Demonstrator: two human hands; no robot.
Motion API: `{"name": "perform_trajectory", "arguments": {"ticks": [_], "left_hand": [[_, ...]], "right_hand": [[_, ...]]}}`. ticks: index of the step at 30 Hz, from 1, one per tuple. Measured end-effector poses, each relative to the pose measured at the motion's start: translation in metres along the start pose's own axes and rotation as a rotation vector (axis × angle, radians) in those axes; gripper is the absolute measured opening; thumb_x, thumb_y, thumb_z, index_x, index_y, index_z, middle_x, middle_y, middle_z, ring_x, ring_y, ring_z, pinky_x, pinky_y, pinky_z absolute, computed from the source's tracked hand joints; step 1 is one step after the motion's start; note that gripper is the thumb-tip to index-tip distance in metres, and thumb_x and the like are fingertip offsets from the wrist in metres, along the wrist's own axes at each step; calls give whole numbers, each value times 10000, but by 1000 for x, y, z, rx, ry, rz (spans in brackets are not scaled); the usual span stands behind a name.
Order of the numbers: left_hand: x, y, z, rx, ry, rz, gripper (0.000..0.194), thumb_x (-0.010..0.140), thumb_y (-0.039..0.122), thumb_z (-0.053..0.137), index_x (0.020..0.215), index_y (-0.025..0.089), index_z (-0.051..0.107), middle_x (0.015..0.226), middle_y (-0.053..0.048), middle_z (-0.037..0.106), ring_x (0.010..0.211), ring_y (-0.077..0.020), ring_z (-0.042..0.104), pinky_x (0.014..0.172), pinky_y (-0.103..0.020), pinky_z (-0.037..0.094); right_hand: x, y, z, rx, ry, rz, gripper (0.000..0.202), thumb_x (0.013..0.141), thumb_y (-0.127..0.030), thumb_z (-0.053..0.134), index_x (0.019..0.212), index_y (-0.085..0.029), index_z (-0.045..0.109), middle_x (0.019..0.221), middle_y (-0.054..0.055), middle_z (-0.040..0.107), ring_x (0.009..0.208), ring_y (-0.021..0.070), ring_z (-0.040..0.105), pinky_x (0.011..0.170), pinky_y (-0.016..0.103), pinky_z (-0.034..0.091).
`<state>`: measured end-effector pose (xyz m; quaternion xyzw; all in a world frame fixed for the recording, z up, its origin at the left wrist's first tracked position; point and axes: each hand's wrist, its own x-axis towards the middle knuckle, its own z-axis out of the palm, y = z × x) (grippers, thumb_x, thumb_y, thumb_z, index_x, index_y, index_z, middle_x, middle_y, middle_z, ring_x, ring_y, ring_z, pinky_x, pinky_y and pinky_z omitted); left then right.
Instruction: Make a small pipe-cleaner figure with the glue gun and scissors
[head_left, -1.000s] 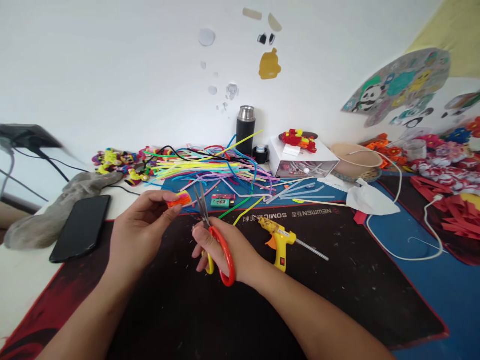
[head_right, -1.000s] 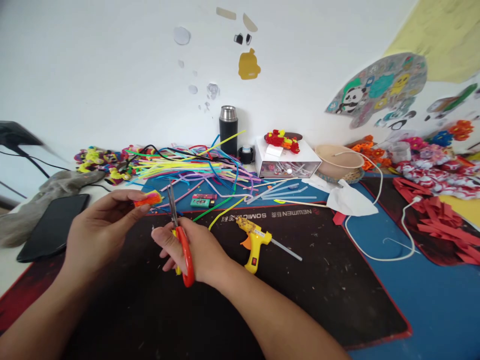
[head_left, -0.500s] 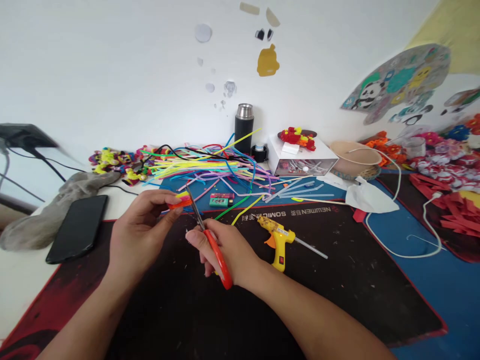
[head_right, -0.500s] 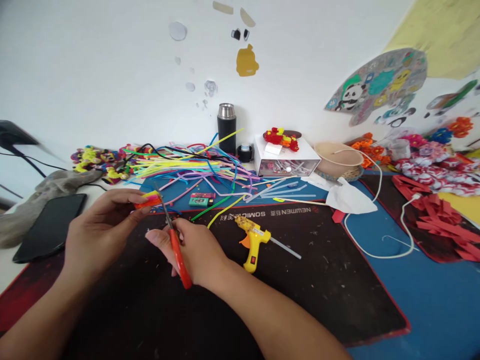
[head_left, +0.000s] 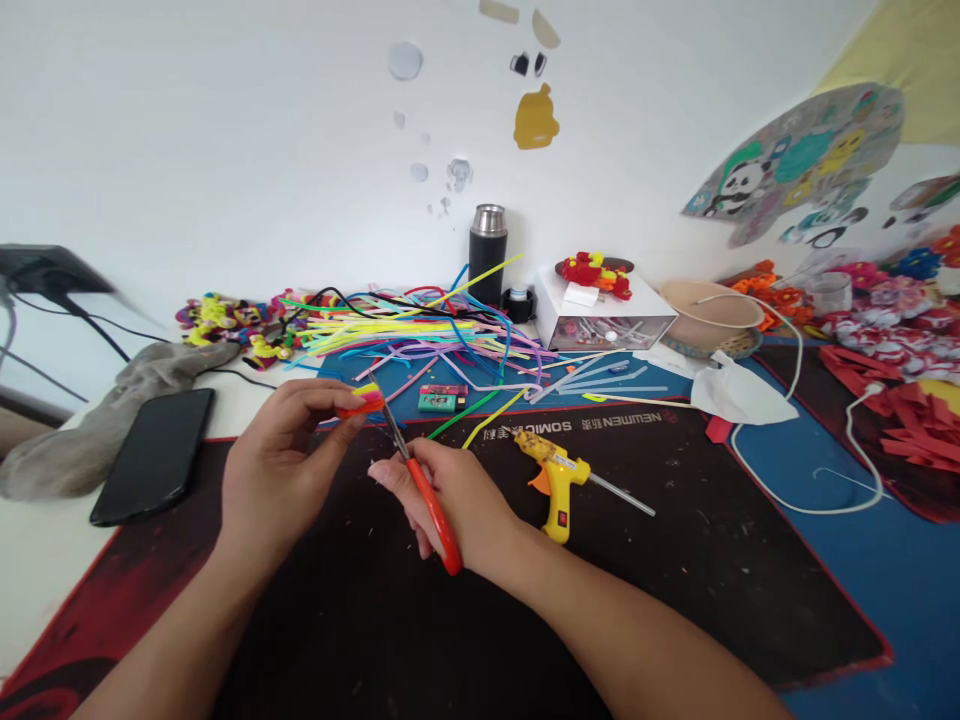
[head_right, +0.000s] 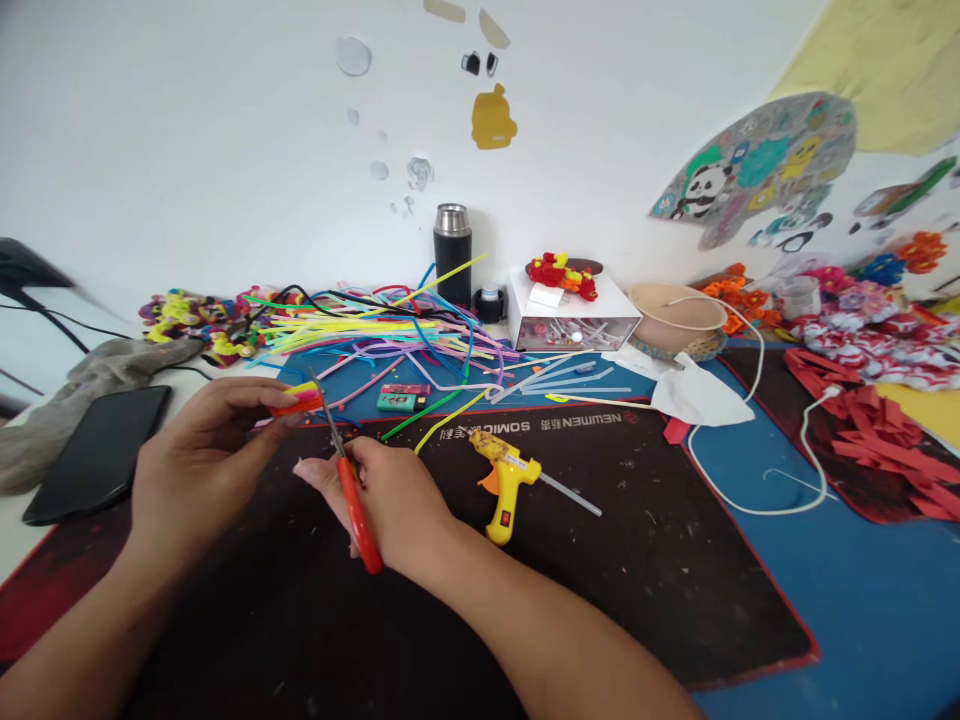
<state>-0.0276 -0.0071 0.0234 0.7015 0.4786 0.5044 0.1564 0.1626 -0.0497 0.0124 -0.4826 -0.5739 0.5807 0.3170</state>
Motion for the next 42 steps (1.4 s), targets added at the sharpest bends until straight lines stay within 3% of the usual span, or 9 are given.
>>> {"name": "perform_trajectory", "arguments": {"ticks": [13,25,31,36,42], "left_hand": [[0,1,0,-67,1,-83,122,927,335,777,1037,286,759,1056,-11,736,1005,-218,715,918,-357,566],[4,10,0,-154,43,-282,250,809,423,852,967,246,772,947,-18,790,863,-218,753,796,-330,605],[6,12,0,-237,81,-381,285,760,416,895,956,235,797,934,-31,819,894,-235,789,834,-335,636],[7,10,1,-315,100,-431,290,734,380,927,947,225,804,948,-41,825,911,-241,792,856,-353,646],[11,9,2,-541,128,-485,283,670,320,980,873,211,814,892,-13,782,819,-160,727,766,-242,610]], "right_hand": [[-2,-10,-3,-197,57,-15,466,1019,-657,627,820,-240,579,574,-26,553,512,148,542,520,263,383],[0,-6,3,-244,92,-38,423,1026,-566,634,771,-233,575,618,-21,555,561,146,512,546,266,359],[-1,-7,5,-209,115,-63,416,1025,-494,666,738,-227,528,614,-34,525,554,128,460,547,258,342],[-4,-10,8,-169,87,-23,387,1038,-491,655,769,-231,556,586,-37,519,507,130,511,512,250,362],[1,1,11,31,10,76,349,1048,-531,618,867,-234,587,540,-77,498,361,112,516,383,215,383]]}}
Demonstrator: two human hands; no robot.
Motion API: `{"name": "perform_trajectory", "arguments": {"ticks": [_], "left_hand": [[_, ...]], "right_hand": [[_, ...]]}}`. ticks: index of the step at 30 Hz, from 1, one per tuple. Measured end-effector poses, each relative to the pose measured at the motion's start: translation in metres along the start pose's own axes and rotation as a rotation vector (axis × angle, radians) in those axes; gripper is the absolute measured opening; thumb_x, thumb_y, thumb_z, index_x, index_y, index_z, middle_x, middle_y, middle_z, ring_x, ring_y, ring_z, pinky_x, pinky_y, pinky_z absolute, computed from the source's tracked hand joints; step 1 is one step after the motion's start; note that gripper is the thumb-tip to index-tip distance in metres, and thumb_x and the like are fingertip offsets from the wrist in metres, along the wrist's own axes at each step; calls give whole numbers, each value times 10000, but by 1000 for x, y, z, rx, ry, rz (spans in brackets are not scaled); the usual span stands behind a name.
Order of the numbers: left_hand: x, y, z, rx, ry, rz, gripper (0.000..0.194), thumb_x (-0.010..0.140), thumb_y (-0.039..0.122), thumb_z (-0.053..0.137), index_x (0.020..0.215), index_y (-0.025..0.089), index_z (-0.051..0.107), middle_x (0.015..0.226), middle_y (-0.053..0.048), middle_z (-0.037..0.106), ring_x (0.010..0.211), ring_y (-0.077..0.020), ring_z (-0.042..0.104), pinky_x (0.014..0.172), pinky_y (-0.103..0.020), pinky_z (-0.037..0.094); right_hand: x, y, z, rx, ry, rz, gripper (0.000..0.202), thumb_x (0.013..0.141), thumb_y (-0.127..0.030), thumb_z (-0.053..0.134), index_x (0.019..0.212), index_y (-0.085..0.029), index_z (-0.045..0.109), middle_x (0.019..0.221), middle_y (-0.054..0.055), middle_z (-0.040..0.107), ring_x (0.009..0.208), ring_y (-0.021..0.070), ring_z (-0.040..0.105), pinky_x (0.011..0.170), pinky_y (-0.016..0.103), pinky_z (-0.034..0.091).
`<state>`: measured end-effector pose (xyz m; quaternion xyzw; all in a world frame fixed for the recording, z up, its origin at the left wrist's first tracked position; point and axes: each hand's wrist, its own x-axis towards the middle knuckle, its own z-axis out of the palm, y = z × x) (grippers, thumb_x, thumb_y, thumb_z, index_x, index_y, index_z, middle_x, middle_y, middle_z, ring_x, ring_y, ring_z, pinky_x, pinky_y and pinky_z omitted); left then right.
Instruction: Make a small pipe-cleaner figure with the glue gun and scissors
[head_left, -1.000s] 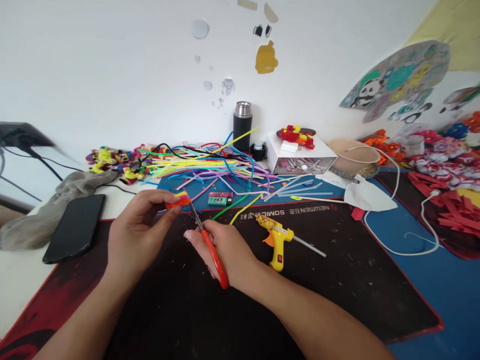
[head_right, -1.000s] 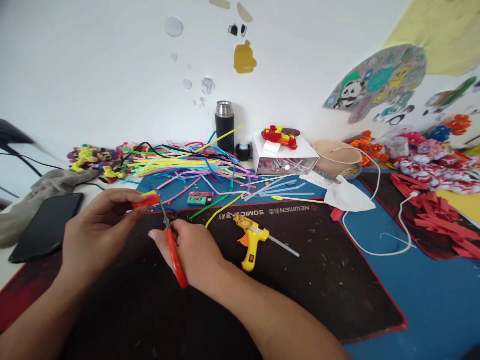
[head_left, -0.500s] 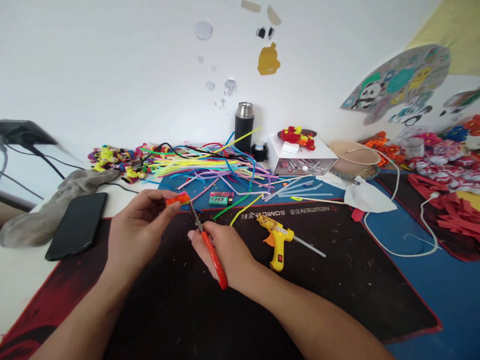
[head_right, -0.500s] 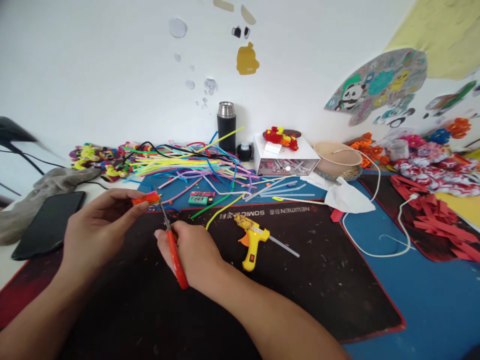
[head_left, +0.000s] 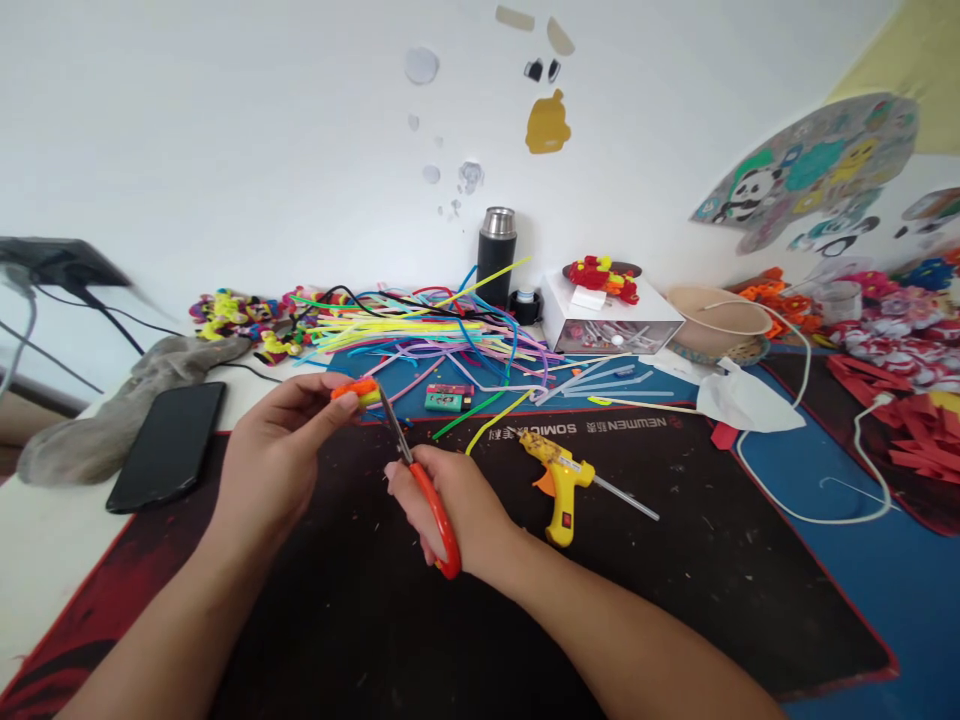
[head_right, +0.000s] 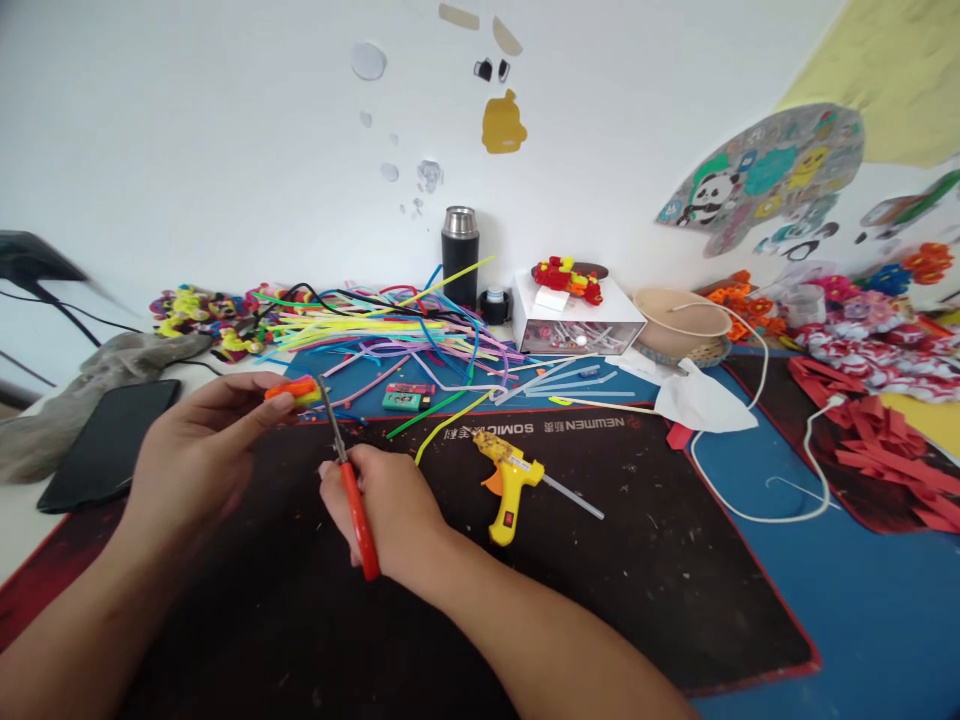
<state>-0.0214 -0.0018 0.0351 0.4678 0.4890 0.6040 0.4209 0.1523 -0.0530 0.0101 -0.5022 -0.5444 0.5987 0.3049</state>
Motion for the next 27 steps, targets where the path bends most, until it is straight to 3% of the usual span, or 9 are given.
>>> {"name": "perform_trajectory", "arguments": {"ticks": [6,16,19,23,27], "left_hand": [[4,2,1,-159,2,-59,351,651,422,1004,849,194,827,803,-1,739,674,-126,673,620,-200,560],[6,-1,1,-224,-14,-102,406,687,464,1003,905,173,824,791,-6,754,634,-121,681,568,-190,561],[8,-2,-1,-293,-24,-170,362,722,411,988,918,159,817,787,-15,765,639,-127,696,561,-180,570],[12,2,-1,-396,9,-375,110,936,240,786,905,135,800,785,-38,766,635,-126,704,552,-172,586],[14,8,1,-469,15,-548,248,1015,96,583,879,111,790,786,-72,767,645,-130,714,573,-182,616]], "right_hand": [[7,6,-8,167,-27,-48,523,950,-737,672,875,-229,571,513,-89,520,348,112,515,349,203,405],[8,4,-6,297,-107,-34,751,806,-897,687,1080,-198,642,668,-7,708,580,161,717,575,242,525],[8,4,-6,346,-129,-46,793,759,-894,732,1127,-197,647,745,12,738,660,164,742,651,258,545],[9,5,-6,384,-150,-55,784,737,-880,767,1112,-202,644,767,11,734,688,168,742,675,276,561],[10,4,-5,381,-130,-49,795,708,-890,779,1093,-210,634,758,-1,713,687,178,734,709,317,596]]}}
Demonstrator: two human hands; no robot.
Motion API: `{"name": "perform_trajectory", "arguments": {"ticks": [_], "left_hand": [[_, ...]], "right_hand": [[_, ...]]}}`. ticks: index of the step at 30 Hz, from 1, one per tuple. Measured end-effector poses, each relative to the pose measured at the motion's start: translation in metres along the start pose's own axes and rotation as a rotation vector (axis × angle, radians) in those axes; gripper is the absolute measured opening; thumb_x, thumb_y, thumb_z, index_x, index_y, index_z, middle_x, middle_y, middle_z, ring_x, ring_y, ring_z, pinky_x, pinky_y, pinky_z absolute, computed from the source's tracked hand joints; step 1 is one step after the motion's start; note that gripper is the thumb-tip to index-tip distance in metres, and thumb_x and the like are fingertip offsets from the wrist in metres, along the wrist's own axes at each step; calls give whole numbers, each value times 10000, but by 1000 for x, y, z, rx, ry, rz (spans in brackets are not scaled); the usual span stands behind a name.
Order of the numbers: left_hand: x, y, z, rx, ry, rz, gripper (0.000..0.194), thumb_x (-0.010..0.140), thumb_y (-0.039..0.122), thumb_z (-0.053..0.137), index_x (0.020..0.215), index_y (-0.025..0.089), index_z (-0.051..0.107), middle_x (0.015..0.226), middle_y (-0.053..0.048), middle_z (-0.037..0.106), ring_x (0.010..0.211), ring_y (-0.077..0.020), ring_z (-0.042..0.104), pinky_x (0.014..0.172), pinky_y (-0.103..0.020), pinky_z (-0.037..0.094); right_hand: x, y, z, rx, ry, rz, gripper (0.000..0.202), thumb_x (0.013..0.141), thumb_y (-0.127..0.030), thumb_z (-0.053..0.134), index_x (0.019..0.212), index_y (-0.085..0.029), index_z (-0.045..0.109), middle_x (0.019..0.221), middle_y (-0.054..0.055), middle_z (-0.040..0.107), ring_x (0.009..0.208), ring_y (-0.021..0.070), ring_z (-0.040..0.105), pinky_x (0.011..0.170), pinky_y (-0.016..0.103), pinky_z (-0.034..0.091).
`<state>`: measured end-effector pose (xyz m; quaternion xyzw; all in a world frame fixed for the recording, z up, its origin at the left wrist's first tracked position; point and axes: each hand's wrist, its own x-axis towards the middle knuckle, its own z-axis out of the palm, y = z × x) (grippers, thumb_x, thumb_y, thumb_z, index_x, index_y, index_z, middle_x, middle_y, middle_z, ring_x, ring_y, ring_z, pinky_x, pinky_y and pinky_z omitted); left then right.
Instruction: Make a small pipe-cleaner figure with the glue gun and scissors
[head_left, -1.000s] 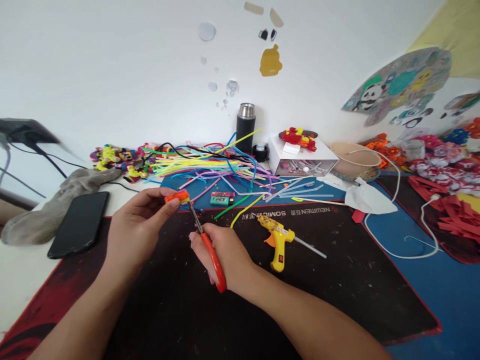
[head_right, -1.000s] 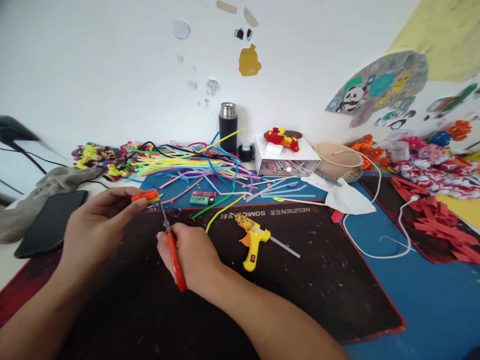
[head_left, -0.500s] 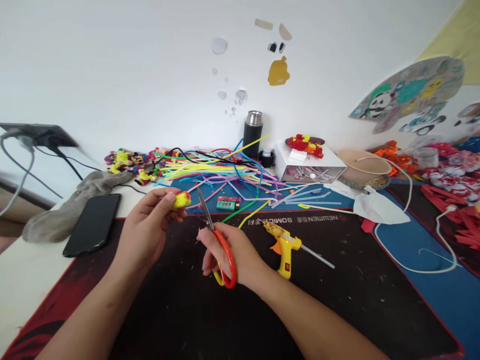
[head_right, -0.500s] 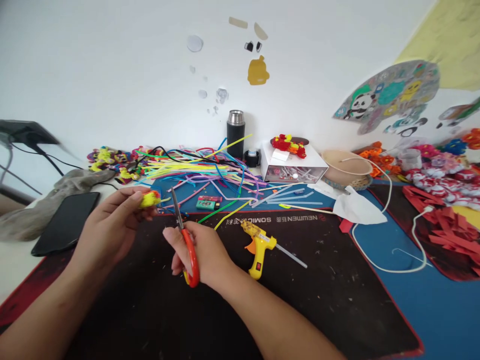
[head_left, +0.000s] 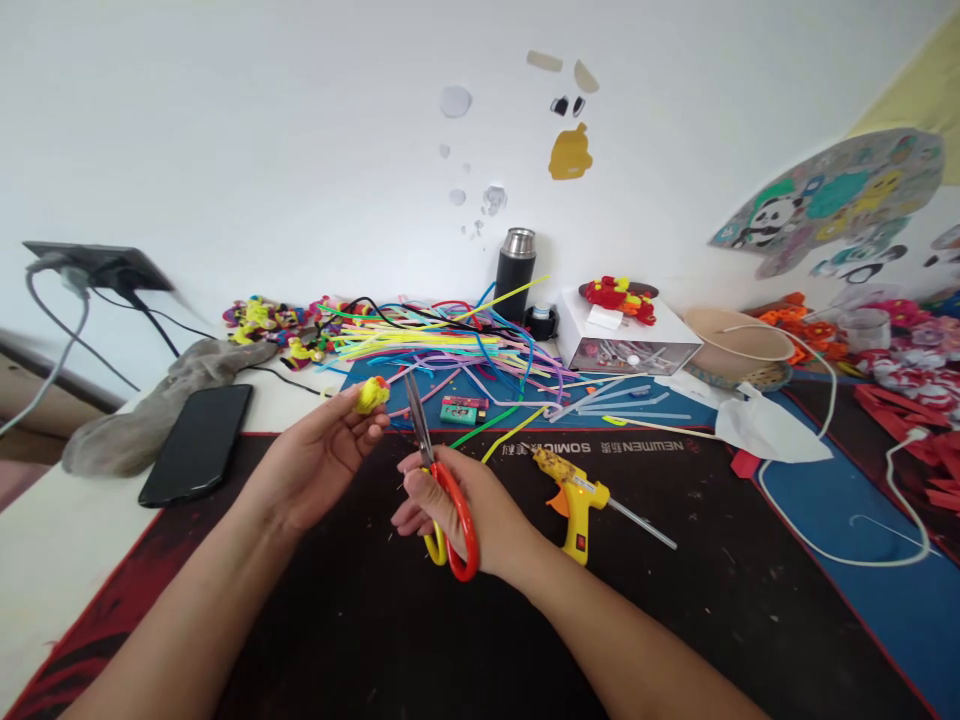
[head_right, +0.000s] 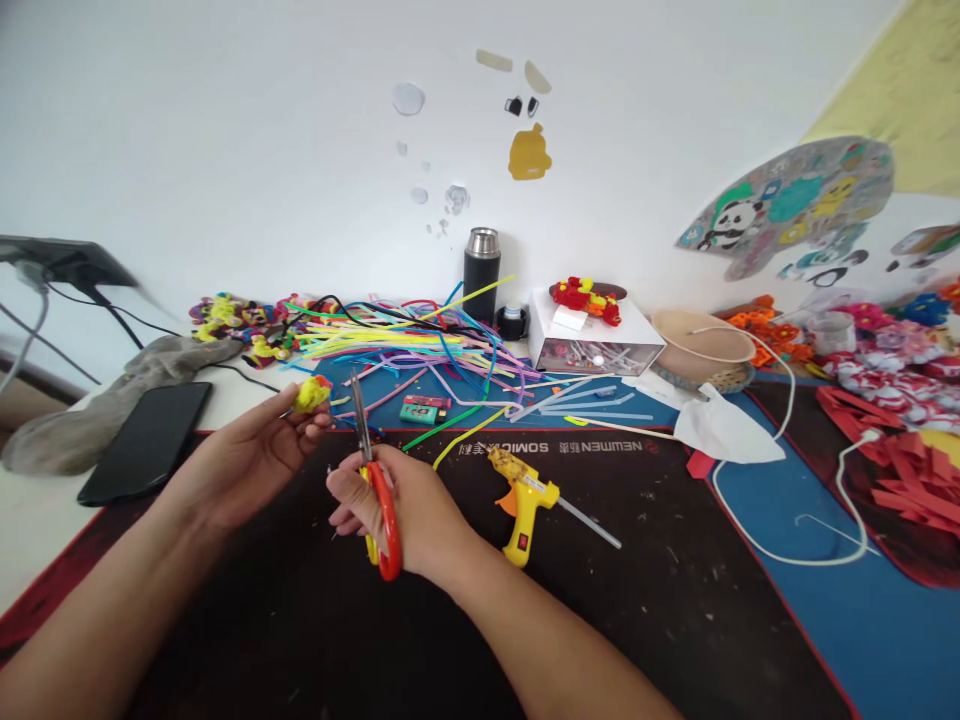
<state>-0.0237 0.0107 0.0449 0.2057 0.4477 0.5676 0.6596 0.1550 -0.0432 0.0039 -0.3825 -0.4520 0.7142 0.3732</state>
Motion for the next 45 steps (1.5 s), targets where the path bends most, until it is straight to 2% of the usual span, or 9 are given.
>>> {"name": "perform_trajectory", "arguments": {"ticks": [3,7,10,13,17,26,39,45], "left_hand": [[-1,-1,0,-8,-22,-27,237,1000,78,586,897,115,796,818,-75,774,691,-137,727,622,-196,638],[1,-7,-8,73,-72,82,64,923,175,763,932,125,802,882,-66,785,721,-141,720,621,-195,618],[2,-11,-13,158,-115,197,229,847,328,888,935,133,805,835,-55,777,710,-145,701,613,-194,591],[3,-12,-14,227,-109,276,363,756,449,960,894,153,801,752,-38,758,672,-147,680,599,-200,568],[1,-12,-13,295,-99,325,427,707,533,976,849,178,785,711,-20,739,624,-148,656,578,-221,551],[-8,-11,-7,438,-85,416,368,784,532,920,762,205,751,654,-18,702,557,-153,638,539,-236,514],[-11,-11,-2,476,-67,406,390,739,542,939,716,214,730,621,-25,693,517,-160,633,505,-251,519],[-10,-11,-5,468,-72,389,412,741,558,940,726,208,723,627,-17,697,526,-159,642,512,-247,520]], "right_hand": [[0,0,0,-14,13,4,791,706,-887,784,1090,-212,631,758,-3,709,689,185,737,732,340,611],[1,3,-1,-54,26,-3,787,732,-876,777,1127,-212,632,774,5,718,735,211,766,763,366,626],[1,5,-2,-81,32,-10,783,751,-866,773,1158,-212,634,792,13,729,763,228,783,782,387,634],[1,6,-3,-94,26,-9,784,755,-860,778,1168,-210,632,805,20,736,790,246,795,804,409,640],[0,8,-3,-92,20,-7,789,753,-846,794,1194,-212,636,821,27,741,823,265,805,824,426,646],[-6,3,-5,-339,16,-40,660,853,-716,822,1266,-226,661,961,65,781,878,260,783,807,384,612],[-8,2,-6,-427,29,-84,647,876,-743,781,1263,-238,664,968,69,777,881,261,767,796,377,593],[-10,-6,-4,-513,56,-111,625,896,-744,757,1236,-226,675,945,64,777,854,261,757,782,378,568]]}}
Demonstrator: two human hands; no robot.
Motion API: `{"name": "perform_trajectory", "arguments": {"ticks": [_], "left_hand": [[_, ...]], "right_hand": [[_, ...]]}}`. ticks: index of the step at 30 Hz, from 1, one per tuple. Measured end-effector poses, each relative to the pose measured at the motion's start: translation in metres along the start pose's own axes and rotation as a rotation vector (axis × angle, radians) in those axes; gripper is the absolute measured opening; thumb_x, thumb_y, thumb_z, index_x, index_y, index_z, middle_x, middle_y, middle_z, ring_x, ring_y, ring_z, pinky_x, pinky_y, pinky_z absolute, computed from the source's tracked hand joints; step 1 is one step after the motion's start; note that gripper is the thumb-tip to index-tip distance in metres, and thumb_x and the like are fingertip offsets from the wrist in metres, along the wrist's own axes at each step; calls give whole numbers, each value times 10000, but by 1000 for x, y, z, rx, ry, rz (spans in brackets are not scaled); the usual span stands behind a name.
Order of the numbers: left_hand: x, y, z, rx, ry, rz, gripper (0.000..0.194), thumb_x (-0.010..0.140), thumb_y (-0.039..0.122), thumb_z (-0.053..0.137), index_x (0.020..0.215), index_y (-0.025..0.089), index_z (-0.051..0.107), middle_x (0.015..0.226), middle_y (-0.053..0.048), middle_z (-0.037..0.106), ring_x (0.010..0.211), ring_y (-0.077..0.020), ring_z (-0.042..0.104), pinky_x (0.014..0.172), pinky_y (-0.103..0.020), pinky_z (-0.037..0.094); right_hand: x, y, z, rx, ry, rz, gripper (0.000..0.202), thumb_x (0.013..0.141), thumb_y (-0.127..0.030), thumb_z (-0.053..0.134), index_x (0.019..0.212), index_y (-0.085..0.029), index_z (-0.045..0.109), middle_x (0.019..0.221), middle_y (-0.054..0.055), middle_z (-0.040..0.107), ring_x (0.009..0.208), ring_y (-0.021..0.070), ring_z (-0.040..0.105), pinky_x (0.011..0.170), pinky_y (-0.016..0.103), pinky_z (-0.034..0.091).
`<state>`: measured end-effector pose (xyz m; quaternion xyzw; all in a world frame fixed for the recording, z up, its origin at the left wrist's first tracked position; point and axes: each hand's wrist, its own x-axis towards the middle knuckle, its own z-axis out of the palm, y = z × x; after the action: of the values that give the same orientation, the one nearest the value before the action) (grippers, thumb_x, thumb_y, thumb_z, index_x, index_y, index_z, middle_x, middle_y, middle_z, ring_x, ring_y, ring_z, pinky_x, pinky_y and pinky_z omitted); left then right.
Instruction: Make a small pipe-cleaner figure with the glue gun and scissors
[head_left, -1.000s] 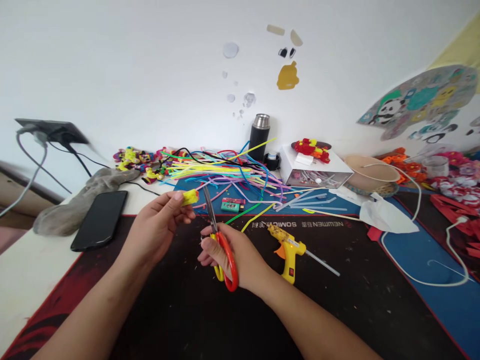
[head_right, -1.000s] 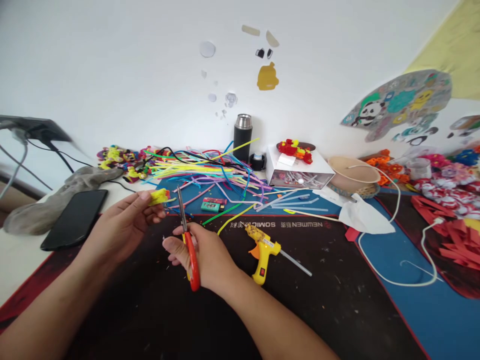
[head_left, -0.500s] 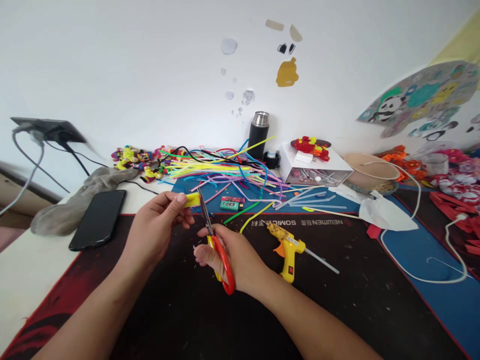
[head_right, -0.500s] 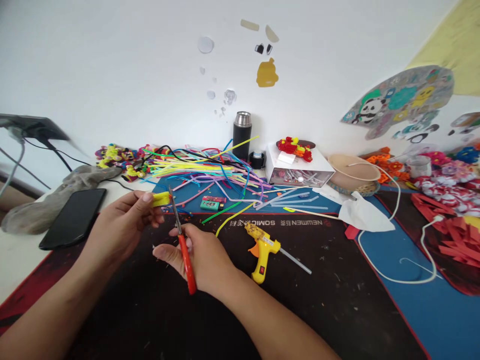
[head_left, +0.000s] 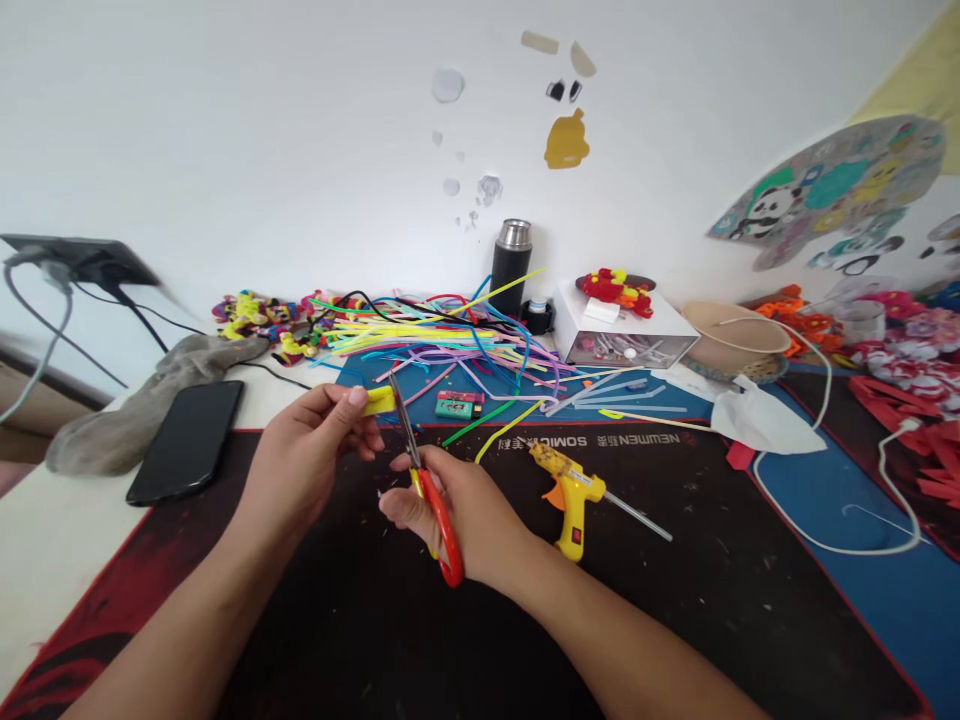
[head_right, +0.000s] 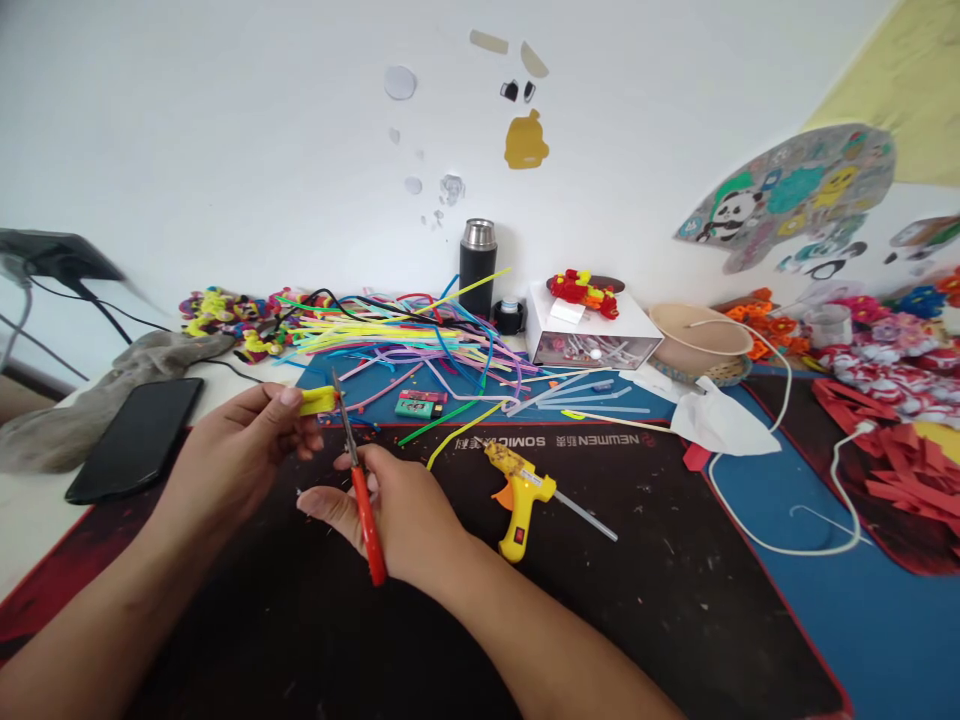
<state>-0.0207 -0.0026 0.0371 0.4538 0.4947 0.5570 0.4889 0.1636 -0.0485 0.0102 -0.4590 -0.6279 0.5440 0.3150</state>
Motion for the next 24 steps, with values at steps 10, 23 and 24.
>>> {"name": "perform_trajectory", "arguments": {"ticks": [10,23,24], "left_hand": [[0,2,-1,-43,33,-1,392,765,499,941,747,184,708,633,-11,705,516,-144,649,517,-240,519],[0,0,-2,-64,37,-24,442,730,543,957,758,178,709,626,-6,703,498,-143,647,478,-230,515],[0,0,-2,-64,36,-29,441,731,543,957,758,180,707,627,-5,703,500,-144,647,477,-230,513]], "right_hand": [[-3,-3,-3,59,-76,23,670,846,-744,808,1252,-233,657,851,7,726,780,224,719,729,341,526],[-2,4,2,132,-11,61,653,947,-777,660,1295,-225,629,906,54,768,622,192,735,576,286,539],[-2,4,2,126,-9,65,648,951,-774,657,1293,-224,631,881,48,765,603,187,728,563,280,534]]}}
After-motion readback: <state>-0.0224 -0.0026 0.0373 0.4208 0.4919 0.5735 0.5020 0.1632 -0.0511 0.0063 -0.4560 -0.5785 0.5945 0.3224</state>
